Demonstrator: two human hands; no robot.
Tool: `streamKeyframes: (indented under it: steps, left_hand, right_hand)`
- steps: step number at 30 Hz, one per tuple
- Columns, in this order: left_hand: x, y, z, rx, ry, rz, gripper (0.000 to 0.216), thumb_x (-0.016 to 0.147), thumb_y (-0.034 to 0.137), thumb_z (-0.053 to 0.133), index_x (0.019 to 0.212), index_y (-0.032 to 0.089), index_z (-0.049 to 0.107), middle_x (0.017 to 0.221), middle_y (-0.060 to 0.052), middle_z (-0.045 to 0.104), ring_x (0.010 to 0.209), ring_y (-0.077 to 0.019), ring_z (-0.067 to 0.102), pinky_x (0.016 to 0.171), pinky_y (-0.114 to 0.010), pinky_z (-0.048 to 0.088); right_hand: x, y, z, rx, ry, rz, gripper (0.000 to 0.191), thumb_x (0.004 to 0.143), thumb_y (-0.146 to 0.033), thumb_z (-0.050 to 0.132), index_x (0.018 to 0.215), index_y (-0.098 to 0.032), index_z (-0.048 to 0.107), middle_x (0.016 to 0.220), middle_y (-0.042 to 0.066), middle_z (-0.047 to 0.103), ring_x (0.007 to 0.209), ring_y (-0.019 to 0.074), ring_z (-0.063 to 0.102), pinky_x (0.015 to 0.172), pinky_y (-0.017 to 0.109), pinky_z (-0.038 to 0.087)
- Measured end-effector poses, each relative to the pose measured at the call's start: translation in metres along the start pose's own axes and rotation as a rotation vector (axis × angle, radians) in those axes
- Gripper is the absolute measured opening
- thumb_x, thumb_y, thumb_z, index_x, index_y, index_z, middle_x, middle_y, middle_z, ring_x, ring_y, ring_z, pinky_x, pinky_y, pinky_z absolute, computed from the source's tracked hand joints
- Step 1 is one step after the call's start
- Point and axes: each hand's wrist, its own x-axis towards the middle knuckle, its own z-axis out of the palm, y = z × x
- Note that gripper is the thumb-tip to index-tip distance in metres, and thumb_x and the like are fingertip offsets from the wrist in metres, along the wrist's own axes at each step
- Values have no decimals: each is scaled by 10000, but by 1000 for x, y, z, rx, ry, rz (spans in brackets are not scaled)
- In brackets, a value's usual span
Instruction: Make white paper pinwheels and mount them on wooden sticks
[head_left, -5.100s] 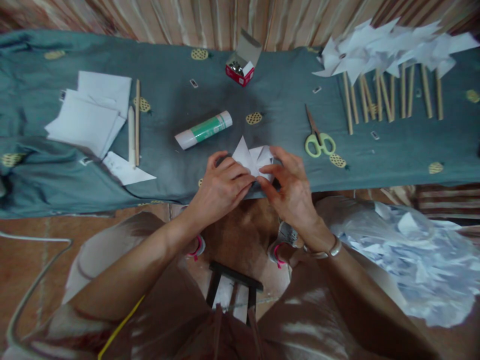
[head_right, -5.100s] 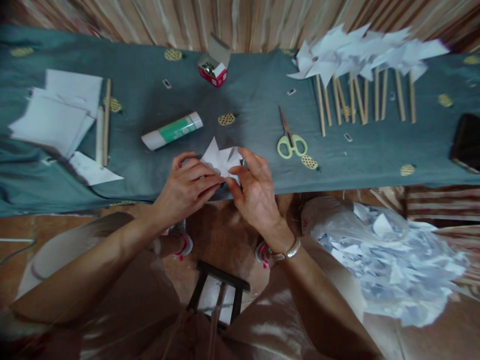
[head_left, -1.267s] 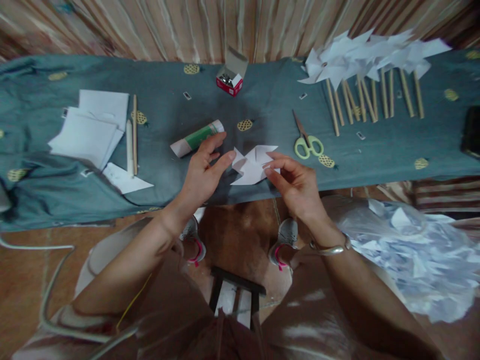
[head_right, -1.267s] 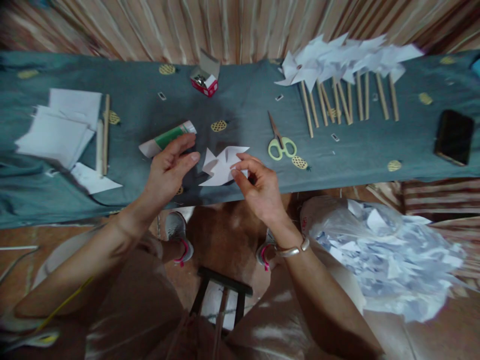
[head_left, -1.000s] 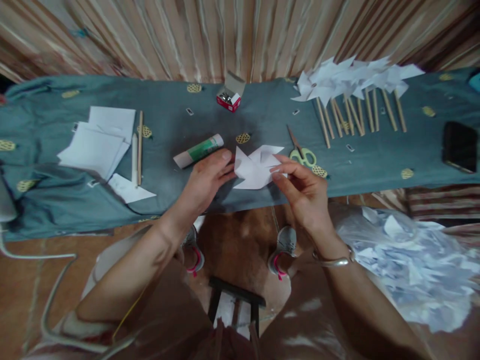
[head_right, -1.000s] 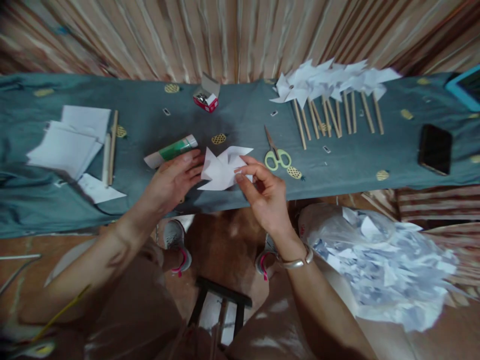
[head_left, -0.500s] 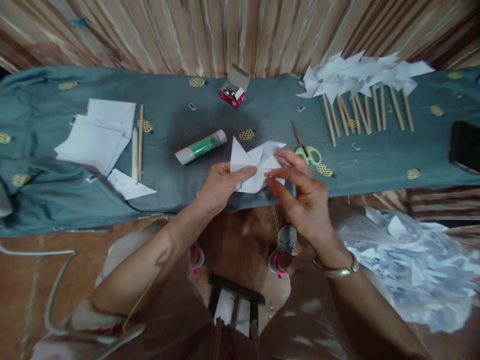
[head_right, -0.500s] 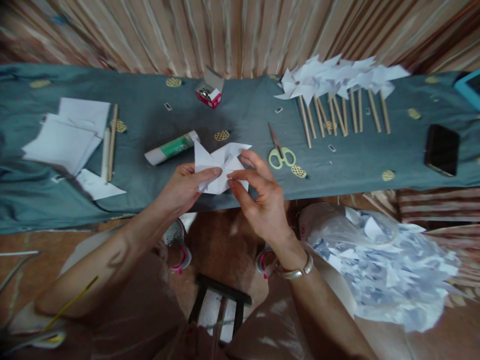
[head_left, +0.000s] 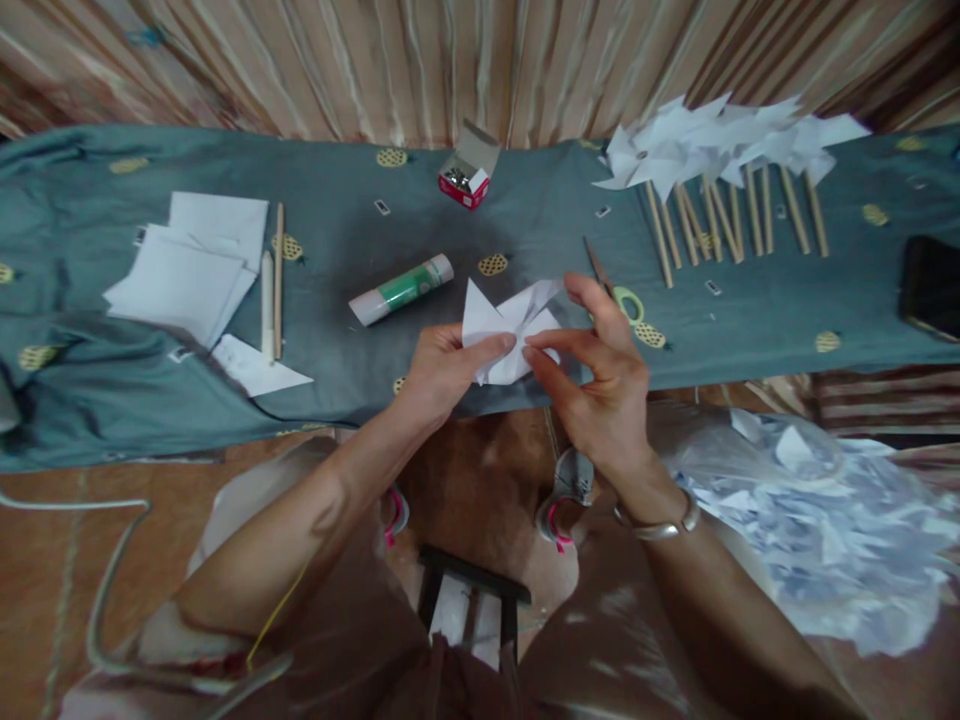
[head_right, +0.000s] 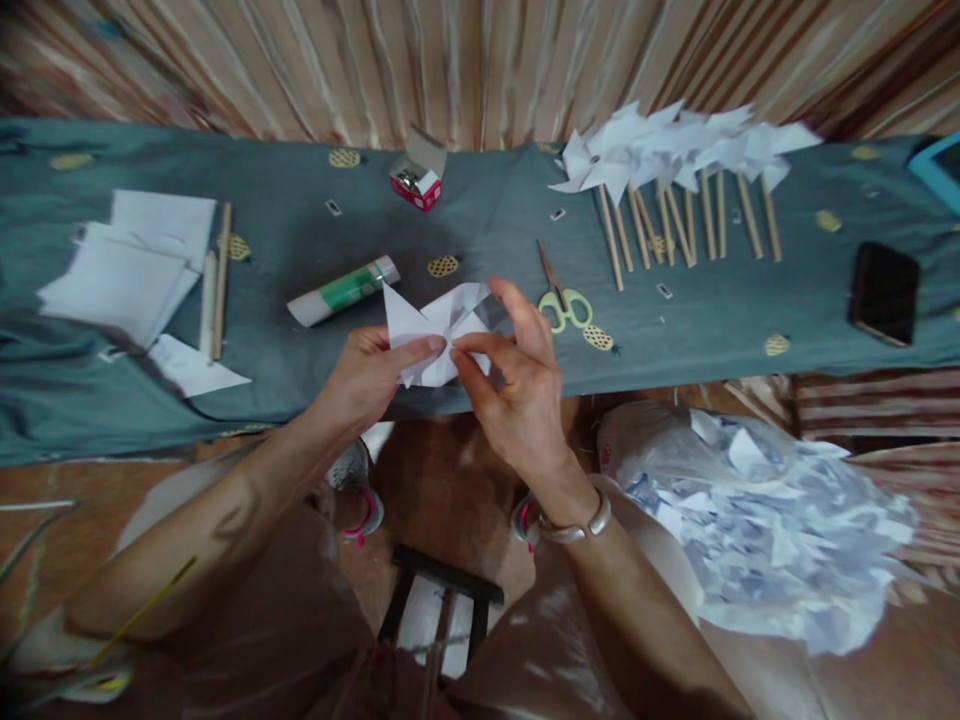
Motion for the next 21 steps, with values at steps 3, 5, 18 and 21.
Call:
streamKeyframes:
  steps: [3, 5, 18, 21]
  left_hand:
    - [0, 0, 0, 23, -1, -3, 183, 592, 302, 806, 675, 164, 720, 660, 0, 703, 561, -132, 620, 532, -245, 479]
    - [0, 0, -1, 27, 1, -3, 173, 586, 295, 807, 663, 168, 719, 649, 5, 697, 545, -125, 610, 516, -240, 468]
    - [-1, 0, 0, 22, 2, 1, 184, 568, 292, 810, 669, 164, 724, 667, -8, 711, 559, -136, 616, 533, -252, 480]
    - [0, 1, 0, 7, 14, -13, 173, 580, 295, 800, 675, 174, 721, 677, -10, 717, 583, -150, 635, 549, -260, 495]
  right_hand:
    - [1, 0, 1, -29, 11, -3, 83, 861, -306, 593, 876, -284, 672, 1412, -10, 478, 1321, 278, 434, 1116, 555, 301]
    - [1, 0, 2, -29, 15, -8, 76, 860, -311, 597, 868, -282, 666, 1407, -8, 483, 1313, 272, 444, 1118, 548, 301]
    - [2, 1, 2, -15, -11, 42, 68, 856, -325, 598, 857, -278, 646, 1418, -13, 474, 1318, 273, 441, 1148, 532, 262]
    - [2, 0, -1, 12, -10, 54, 78, 860, -327, 585, 880, -282, 645, 1423, -10, 469, 1320, 277, 436, 1151, 542, 252]
